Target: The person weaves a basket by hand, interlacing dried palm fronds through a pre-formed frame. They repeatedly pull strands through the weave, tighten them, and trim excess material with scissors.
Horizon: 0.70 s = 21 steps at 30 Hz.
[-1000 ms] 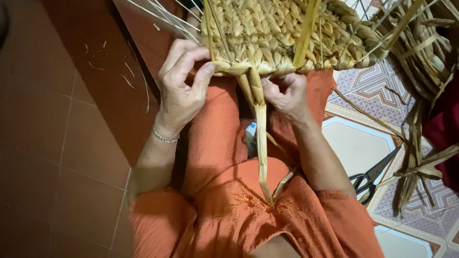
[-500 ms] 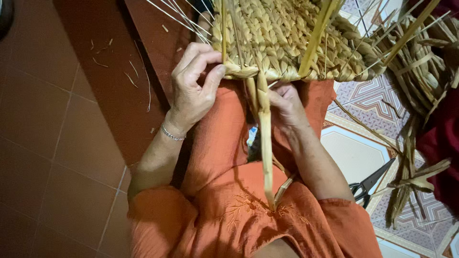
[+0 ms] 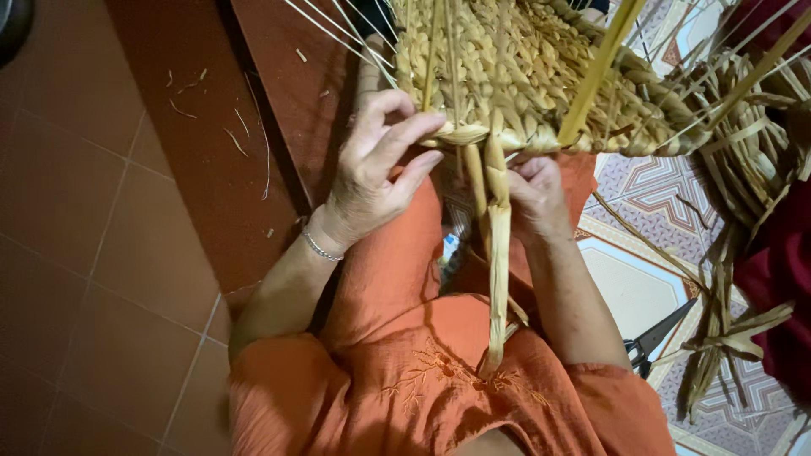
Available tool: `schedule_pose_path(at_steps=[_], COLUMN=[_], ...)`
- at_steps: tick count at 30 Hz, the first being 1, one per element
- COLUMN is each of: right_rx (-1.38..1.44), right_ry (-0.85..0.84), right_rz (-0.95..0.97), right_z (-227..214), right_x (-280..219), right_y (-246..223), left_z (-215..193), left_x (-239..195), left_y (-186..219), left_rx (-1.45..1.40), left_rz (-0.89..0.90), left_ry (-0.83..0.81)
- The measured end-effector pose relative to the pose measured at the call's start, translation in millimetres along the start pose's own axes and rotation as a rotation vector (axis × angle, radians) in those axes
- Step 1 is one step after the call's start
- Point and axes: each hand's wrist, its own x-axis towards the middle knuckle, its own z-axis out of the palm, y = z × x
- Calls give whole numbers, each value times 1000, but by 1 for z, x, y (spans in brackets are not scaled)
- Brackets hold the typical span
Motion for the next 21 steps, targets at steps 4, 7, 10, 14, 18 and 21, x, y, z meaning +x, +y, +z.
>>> schedule_pose_path(at_steps=[4,7,10,14,18,21], right_rx=[-30,-35,-77,-189,-105,-96], right_ry=[-29,-32,-33,-173,-167,-109], right_rz=[-59,-18,-121,-58,-42,2], right_z=[-13,-27,-36,-44,-49,-52], right_x=[-2,1,5,4,-1,-1], right_y=[-11,-12,-10,-19,-23,-12], left_z=[11,16,17,18,22,24], left_x=[8,13,14,15,15,15], left_y=[2,1,1,0,-3,-3], left_rx=[57,-32,-6,-6,-30,-40], left_rz=[51,51,30,49,54,57], left_ry=[36,36,54,69,71,87])
